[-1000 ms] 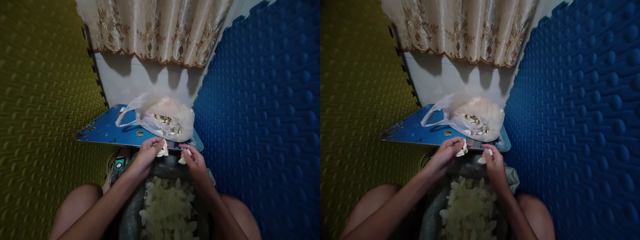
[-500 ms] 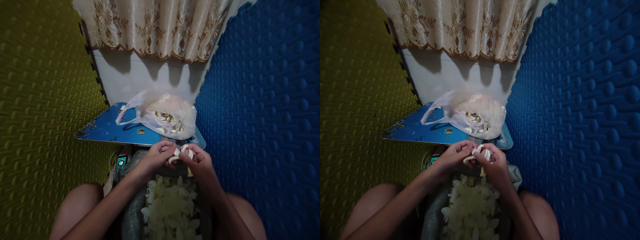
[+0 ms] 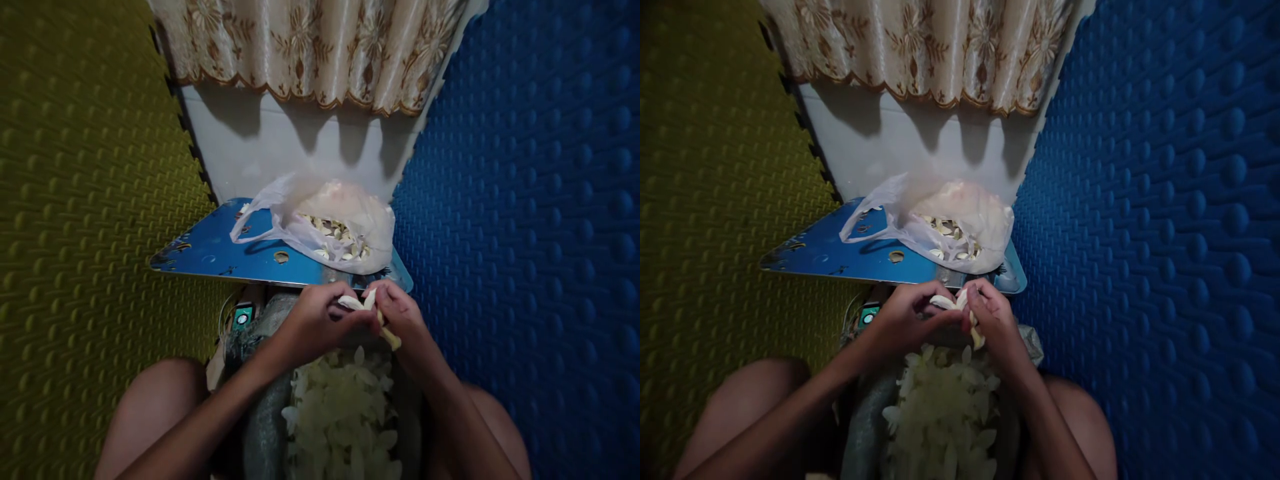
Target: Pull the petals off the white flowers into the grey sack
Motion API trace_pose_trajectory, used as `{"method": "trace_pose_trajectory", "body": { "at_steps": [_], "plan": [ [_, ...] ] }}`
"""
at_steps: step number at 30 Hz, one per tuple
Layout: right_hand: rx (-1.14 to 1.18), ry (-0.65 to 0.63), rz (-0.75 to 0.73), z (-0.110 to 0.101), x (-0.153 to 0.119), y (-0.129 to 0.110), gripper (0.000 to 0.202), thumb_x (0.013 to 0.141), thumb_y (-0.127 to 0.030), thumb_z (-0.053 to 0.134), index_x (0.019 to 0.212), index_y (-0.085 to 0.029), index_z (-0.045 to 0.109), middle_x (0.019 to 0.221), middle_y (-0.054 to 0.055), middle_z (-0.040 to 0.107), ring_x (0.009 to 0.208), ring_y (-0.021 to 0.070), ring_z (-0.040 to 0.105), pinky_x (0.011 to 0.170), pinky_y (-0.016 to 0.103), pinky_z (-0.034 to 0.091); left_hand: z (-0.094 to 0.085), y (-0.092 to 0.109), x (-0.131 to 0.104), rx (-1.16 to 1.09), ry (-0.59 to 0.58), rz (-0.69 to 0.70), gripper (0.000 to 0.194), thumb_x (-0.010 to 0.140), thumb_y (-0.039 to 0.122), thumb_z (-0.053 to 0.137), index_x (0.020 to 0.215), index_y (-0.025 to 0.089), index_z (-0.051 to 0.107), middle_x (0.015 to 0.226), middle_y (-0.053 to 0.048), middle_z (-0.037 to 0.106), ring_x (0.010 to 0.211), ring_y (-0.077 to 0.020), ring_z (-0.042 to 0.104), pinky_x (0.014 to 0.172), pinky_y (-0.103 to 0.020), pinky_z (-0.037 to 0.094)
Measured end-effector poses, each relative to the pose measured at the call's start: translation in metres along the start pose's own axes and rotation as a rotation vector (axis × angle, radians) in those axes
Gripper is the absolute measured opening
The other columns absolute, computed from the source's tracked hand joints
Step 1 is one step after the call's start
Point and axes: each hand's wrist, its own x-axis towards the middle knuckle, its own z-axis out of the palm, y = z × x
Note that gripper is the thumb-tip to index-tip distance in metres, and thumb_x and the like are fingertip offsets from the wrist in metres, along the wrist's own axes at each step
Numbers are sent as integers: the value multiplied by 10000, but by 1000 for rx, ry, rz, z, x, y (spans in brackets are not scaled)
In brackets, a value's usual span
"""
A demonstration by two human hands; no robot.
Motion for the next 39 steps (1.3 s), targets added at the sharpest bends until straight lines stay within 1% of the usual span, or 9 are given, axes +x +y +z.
{"method": "trace_pose_trajectory", "body": {
  "at_steps": [3, 6, 9, 13, 17, 21, 30, 35, 39],
  "plan": [
    [-176, 20, -94, -3, -3, -5, 298, 826, -489, 494, 709, -214, 495, 451, -57, 487, 378, 97, 378, 405, 212, 275, -1, 0, 2, -298, -69, -153, 196, 693, 294, 650, 701, 162, 506, 603, 20, 593, 532, -110, 557, 506, -193, 389],
    [-575, 75, -327, -5, -7, -8, 315, 877, -387, 466, 622, -203, 464, 512, -36, 471, 447, 100, 411, 473, 227, 289, -1, -1, 3, -370, 5, -137, 242, 681, 260, 622, 682, 198, 388, 559, 56, 547, 490, -104, 537, 483, -188, 374],
    [-956, 37, -503, -4, -12, -5, 313, 913, -315, 406, 623, -203, 439, 532, -29, 452, 470, 107, 428, 516, 246, 274, 1, -6, 3, -113, 138, -26, 212, 721, 208, 546, 659, 207, 342, 527, 74, 457, 481, -97, 471, 473, -187, 317],
    [-1092, -67, -561, 1, -17, 1, 298, 920, -272, 380, 643, -200, 463, 530, -20, 487, 451, 109, 432, 510, 255, 248, 1, -15, 3, 389, 182, 230, 141, 760, 97, 401, 655, 190, 406, 592, 42, 453, 561, -112, 413, 563, -230, 295],
    [-1064, -115, -549, -2, -15, -1, 305, 909, -277, 408, 618, -199, 456, 510, -31, 465, 451, 105, 422, 502, 246, 247, -1, -15, 0, 459, 20, 313, 177, 793, 147, 404, 621, 189, 404, 555, 48, 408, 530, -108, 361, 529, -234, 256],
    [-961, -19, -562, -8, -7, -7, 342, 902, -280, 421, 571, -193, 426, 502, -48, 390, 447, 89, 361, 503, 233, 257, 1, -2, -10, 385, -37, 360, 193, 804, 117, 383, 626, 185, 413, 568, 45, 405, 536, -101, 343, 537, -222, 270],
    [-706, -46, -530, -5, -8, -9, 342, 892, -290, 451, 573, -168, 467, 511, -52, 367, 468, 76, 354, 490, 226, 261, 5, -17, 10, -89, 147, 69, 245, 735, 233, 565, 619, 192, 353, 529, 74, 348, 477, -78, 339, 433, -176, 248],
    [-435, 15, -242, -11, -2, -3, 368, 884, -409, 448, 594, -182, 455, 440, -58, 407, 404, 73, 352, 416, 210, 262, 0, -15, 13, -298, -16, -13, 262, 735, 289, 605, 663, 195, 372, 506, 68, 515, 421, -91, 495, 411, -171, 345],
    [-222, -86, -99, -11, 3, 2, 304, 845, -465, 483, 972, -192, 526, 487, -74, 479, 371, 78, 387, 376, 193, 281, -2, -7, 10, -383, -12, -48, 269, 727, 297, 644, 675, 183, 406, 534, 38, 609, 474, -116, 587, 472, -194, 444]
  ]
}}
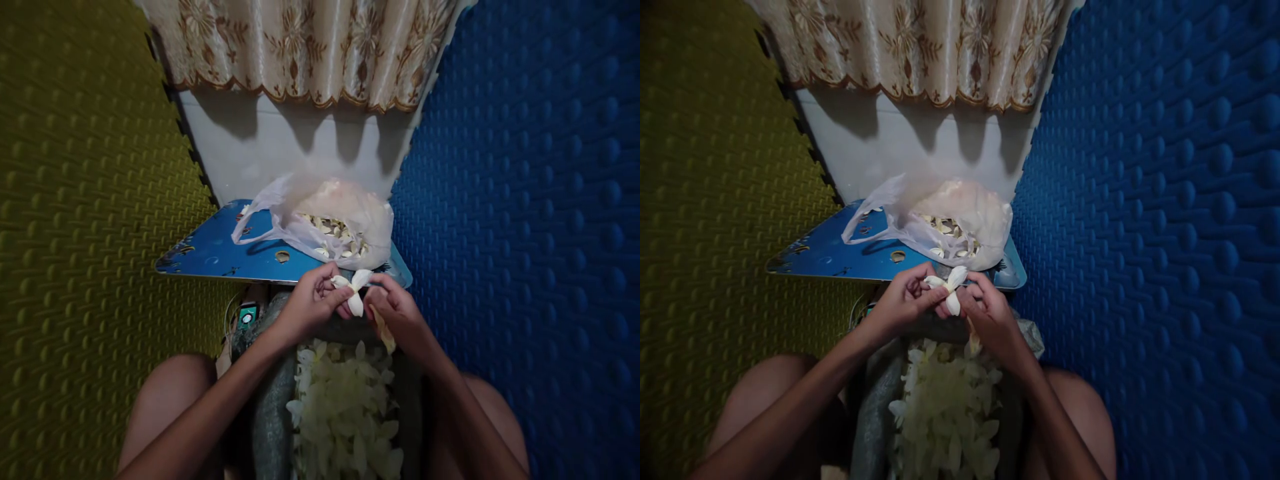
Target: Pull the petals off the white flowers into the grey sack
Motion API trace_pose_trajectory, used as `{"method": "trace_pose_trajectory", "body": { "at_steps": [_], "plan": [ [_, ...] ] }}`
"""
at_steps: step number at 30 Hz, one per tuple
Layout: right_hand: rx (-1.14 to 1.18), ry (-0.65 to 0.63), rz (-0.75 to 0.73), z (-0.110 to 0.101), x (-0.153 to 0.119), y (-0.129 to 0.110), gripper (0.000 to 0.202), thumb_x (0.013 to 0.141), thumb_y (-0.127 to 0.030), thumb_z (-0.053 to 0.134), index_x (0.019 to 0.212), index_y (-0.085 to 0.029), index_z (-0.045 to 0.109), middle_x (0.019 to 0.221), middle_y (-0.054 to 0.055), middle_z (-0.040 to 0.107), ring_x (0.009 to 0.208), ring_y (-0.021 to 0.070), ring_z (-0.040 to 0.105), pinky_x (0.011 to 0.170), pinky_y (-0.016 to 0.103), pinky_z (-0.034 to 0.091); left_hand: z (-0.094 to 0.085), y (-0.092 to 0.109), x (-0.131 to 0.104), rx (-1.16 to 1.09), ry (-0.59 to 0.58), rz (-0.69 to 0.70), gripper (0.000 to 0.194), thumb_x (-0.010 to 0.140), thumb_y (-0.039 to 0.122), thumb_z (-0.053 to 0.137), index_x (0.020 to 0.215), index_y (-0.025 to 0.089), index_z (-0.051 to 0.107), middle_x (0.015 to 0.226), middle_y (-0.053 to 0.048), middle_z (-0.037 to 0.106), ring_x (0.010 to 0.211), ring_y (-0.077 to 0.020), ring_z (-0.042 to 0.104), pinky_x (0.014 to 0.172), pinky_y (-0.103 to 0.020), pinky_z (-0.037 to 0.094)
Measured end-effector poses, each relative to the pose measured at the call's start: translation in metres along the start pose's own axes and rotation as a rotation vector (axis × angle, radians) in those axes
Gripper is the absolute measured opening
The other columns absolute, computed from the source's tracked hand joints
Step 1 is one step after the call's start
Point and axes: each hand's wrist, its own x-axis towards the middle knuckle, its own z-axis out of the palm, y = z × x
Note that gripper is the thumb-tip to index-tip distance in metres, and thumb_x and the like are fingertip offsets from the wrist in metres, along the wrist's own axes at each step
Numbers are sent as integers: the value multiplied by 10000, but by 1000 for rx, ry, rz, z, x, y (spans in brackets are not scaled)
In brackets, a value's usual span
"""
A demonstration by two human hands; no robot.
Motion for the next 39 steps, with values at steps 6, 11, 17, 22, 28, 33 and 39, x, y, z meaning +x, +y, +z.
{"method": "trace_pose_trajectory", "body": {
  "at_steps": [6, 11, 17, 22, 28, 33, 39],
  "plan": [
    [229, -74, 159, 6, -3, -7, 444, 807, -424, 561, 1180, -185, 540, 489, -59, 529, 359, 65, 380, 360, 178, 253, -2, 2, -6, -97, -76, -71, 257, 714, 303, 690, 708, 154, 480, 595, 12, 654, 533, -113, 618, 537, -206, 493],
    [211, -4, 165, 7, -4, -8, 283, 763, -412, 615, 864, -153, 666, 389, -54, 497, 325, 54, 351, 350, 180, 215, -5, 0, -8, -5, -52, -143, 309, 693, 306, 716, 915, 134, 586, 767, -39, 692, 666, -137, 647, 620, -225, 502],
    [246, 56, 231, 12, -3, -8, 270, 669, -417, 699, 686, -159, 621, 435, -52, 508, 345, 57, 380, 343, 174, 248, -4, 6, -14, 386, 75, 218, 264, 696, 234, 725, 945, 158, 680, 970, -70, 684, 862, -169, 622, 780, -262, 485],
    [310, -88, 222, 9, -5, -4, 323, 730, -475, 627, 748, -153, 630, 429, -49, 496, 331, 46, 347, 346, 171, 205, 2, -4, -15, 435, 229, 450, 56, 727, 181, 691, 770, 148, 706, 863, -79, 685, 839, -173, 626, 797, -288, 478],
    [245, 50, 243, 9, -1, -3, 314, 765, -435, 611, 852, -137, 657, 370, -61, 468, 325, 47, 307, 361, 178, 179, -5, -1, -8, 230, 451, 290, 105, 755, 255, 663, 765, 152, 686, 858, -53, 691, 839, -168, 627, 784, -266, 471],
    [287, 114, 255, 5, -1, -6, 331, 744, -441, 639, 812, -118, 663, 370, -60, 449, 346, 43, 303, 388, 186, 175, -18, 14, -8, 130, 364, 68, 163, 704, 308, 711, 754, 153, 698, 712, -1, 688, 649, -107, 596, 628, -187, 448],
    [288, 104, 219, -3, -2, -8, 314, 780, -431, 607, 842, -129, 667, 382, -52, 461, 359, 53, 302, 398, 200, 183, -25, 18, -10, -82, 129, -121, 201, 617, 238, 772, 668, 155, 596, 559, 38, 621, 517, -72, 556, 539, -163, 417]
  ]
}}
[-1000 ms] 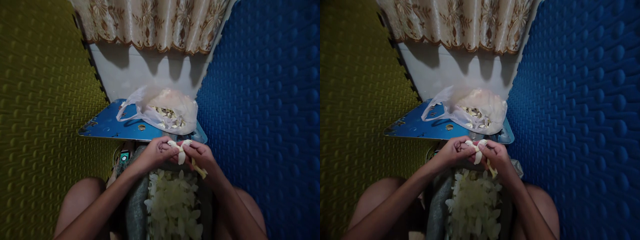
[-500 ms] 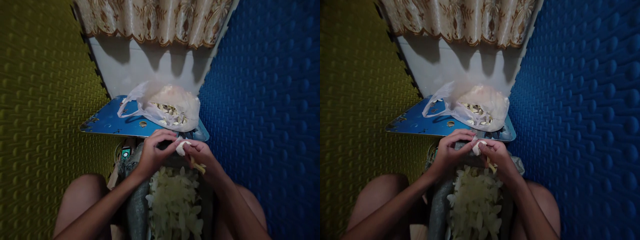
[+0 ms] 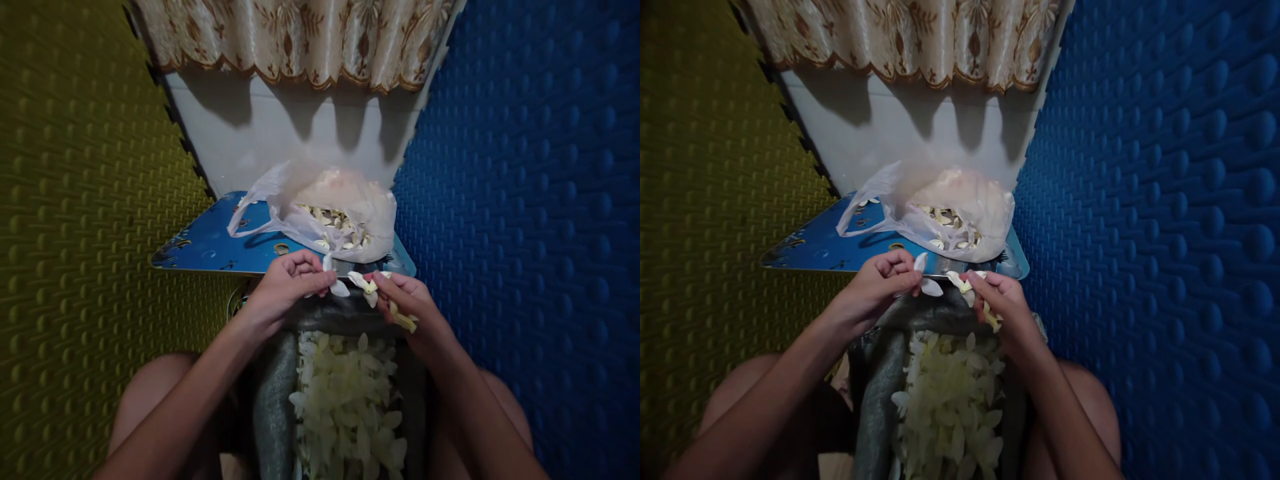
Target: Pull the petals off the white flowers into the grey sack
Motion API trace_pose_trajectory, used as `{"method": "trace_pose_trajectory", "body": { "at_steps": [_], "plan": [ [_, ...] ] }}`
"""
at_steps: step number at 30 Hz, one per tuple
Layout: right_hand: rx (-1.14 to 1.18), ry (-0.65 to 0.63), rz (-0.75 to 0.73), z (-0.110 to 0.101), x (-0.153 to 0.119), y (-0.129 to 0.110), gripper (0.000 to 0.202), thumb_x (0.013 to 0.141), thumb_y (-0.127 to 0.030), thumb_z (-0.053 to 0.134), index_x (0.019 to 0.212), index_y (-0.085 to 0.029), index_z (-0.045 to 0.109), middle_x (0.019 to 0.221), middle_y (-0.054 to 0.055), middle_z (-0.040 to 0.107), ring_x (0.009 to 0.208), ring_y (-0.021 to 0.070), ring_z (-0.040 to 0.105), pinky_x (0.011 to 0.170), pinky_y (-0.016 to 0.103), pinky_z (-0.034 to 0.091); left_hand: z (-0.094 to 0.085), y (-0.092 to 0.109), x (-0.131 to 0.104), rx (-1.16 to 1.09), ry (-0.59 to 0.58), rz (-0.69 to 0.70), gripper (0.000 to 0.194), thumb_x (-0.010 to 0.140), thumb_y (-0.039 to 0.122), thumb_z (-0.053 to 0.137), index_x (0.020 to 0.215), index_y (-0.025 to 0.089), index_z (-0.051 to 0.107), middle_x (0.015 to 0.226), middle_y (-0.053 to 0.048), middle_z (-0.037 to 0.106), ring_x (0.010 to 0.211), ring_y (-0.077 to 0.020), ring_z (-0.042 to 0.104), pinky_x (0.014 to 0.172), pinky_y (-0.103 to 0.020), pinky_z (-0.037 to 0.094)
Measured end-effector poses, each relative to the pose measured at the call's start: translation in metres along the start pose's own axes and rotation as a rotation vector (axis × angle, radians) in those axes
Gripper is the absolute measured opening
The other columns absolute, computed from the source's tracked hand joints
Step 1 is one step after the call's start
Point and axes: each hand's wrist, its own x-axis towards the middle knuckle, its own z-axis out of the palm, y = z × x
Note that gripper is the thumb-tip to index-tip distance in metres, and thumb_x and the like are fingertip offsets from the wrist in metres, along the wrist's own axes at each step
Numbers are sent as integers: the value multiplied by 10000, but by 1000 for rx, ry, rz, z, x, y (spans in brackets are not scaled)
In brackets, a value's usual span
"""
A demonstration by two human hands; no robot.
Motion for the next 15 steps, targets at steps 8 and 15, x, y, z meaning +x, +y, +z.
{"method": "trace_pose_trajectory", "body": {
  "at_steps": [8, 15],
  "plan": [
    [41, -27, 52, 8, -1, 5, 311, 751, -421, 633, 829, -124, 677, 417, -51, 457, 373, 58, 338, 388, 192, 226, 12, 3, 0, 558, 3, 260, 321, 634, 324, 763, 911, 176, 695, 974, -71, 693, 937, -223, 616, 822, -298, 454],
    [117, -91, 64, 15, -4, 7, 316, 769, -429, 609, 627, -148, 585, 412, -47, 451, 373, 44, 314, 379, 178, 224, 19, -4, -1, 544, -28, 223, 187, 656, 281, 749, 785, 156, 697, 789, -45, 709, 750, -184, 637, 678, -259, 474]
  ]
}}
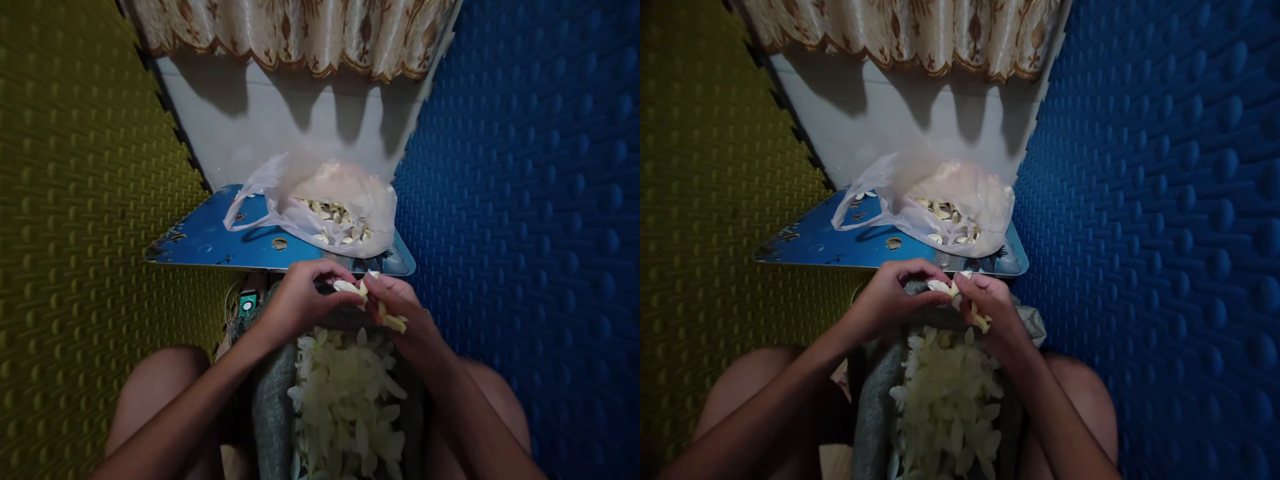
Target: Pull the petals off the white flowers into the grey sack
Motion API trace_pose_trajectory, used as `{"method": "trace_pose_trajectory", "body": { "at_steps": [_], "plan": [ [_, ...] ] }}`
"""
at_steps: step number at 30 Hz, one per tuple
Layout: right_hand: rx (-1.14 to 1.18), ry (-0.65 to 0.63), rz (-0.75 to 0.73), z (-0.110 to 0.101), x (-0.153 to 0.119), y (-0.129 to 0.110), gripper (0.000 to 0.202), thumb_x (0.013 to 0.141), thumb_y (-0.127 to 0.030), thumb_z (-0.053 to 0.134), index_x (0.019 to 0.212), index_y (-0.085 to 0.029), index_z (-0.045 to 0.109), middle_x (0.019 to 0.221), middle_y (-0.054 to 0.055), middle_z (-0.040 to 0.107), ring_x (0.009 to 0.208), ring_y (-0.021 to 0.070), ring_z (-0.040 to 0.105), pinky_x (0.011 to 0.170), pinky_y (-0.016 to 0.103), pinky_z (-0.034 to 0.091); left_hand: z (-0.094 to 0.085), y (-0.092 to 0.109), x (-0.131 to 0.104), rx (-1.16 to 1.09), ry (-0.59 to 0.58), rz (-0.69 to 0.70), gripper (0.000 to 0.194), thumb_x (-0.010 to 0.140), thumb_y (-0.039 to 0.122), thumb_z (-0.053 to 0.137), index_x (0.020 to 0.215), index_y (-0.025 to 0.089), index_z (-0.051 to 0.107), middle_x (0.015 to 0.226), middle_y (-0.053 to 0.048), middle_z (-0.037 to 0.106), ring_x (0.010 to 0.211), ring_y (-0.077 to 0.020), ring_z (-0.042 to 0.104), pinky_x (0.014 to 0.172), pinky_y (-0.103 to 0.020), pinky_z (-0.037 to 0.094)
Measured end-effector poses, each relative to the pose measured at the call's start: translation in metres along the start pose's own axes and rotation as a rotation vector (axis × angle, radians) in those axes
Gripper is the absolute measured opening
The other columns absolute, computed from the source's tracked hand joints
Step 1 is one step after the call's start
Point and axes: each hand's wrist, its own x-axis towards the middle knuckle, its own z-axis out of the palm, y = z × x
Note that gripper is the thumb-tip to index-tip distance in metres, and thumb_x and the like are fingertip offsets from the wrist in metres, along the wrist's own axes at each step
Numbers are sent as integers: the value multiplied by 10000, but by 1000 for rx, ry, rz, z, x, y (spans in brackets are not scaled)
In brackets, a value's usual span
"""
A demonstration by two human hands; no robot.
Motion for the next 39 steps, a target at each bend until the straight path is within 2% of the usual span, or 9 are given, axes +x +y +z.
{"method": "trace_pose_trajectory", "body": {
  "at_steps": [6, 13, 17, 23, 29, 32, 34, 37, 39],
  "plan": [
    [-135, -38, 15, 0, -1, -1, 260, 774, -396, 620, 879, -161, 659, 417, -55, 484, 348, 49, 339, 359, 178, 193, -7, -5, 3, -327, 43, -232, 224, 597, 228, 775, 779, 134, 686, 715, -38, 716, 643, -156, 650, 617, -232, 493],
    [-244, 89, -42, 4, -4, -2, 243, 726, -378, 667, 636, -161, 608, 392, -56, 457, 352, 52, 336, 342, 181, 191, 2, -4, -6, -80, 36, -111, 110, 730, 219, 659, 785, 140, 713, 751, -51, 724, 672, -166, 640, 586, -226, 460],
    [-181, 113, -15, 2, -1, 2, 232, 686, -391, 697, 693, -169, 631, 449, -51, 502, 364, 55, 359, 346, 179, 236, 5, 0, -9, -7, 51, -102, 129, 734, 256, 662, 776, 146, 715, 722, -47, 717, 642, -162, 630, 561, -223, 450],
    [-221, 61, -11, 0, 2, 1, 239, 667, -386, 712, 671, -160, 636, 445, -59, 490, 371, 55, 366, 356, 184, 238, 4, 0, -4, -252, -69, -127, 189, 731, 245, 667, 892, 153, 702, 872, -40, 717, 808, -172, 646, 697, -222, 488],
    [-169, -5, -10, -1, 2, 2, 255, 739, -413, 644, 719, -160, 628, 410, -52, 490, 347, 61, 359, 355, 186, 211, 9, -5, -1, -481, 169, -194, 148, 692, 268, 694, 705, 127, 654, 690, -22, 686, 642, -135, 626, 611, -204, 469],
    [-105, 135, -54, -5, 3, 1, 273, 776, -414, 614, 791, -142, 632, 398, -55, 467, 361, 54, 332, 377, 177, 216, 6, -5, 2, -536, 342, -134, 174, 723, 303, 670, 719, 143, 601, 597, 6, 663, 594, -133, 636, 598, -206, 478],
    [-94, 209, -65, -10, 5, -1, 297, 795, -416, 593, 837, -126, 637, 394, -52, 460, 378, 49, 316, 395, 171, 217, 0, -5, 3, -553, 380, -124, 185, 724, 311, 677, 737, 145, 597, 569, 15, 658, 594, -136, 651, 605, -206, 490],
    [-110, 176, -54, -15, 5, -5, 303, 797, -399, 594, 899, -118, 644, 413, -47, 466, 395, 49, 318, 407, 173, 208, -12, -5, 1, -586, 286, -205, 207, 673, 280, 733, 776, 141, 620, 607, 5, 681, 616, -140, 668, 605, -203, 502],
    [-119, 139, -50, -16, 4, -7, 289, 785, -392, 609, 888, -125, 648, 417, -50, 464, 389, 50, 317, 401, 180, 192, -19, -4, -1, -578, 133, -269, 225, 641, 257, 760, 793, 144, 638, 658, -13, 702, 645, -153, 677, 619, -219, 513]
  ]
}}
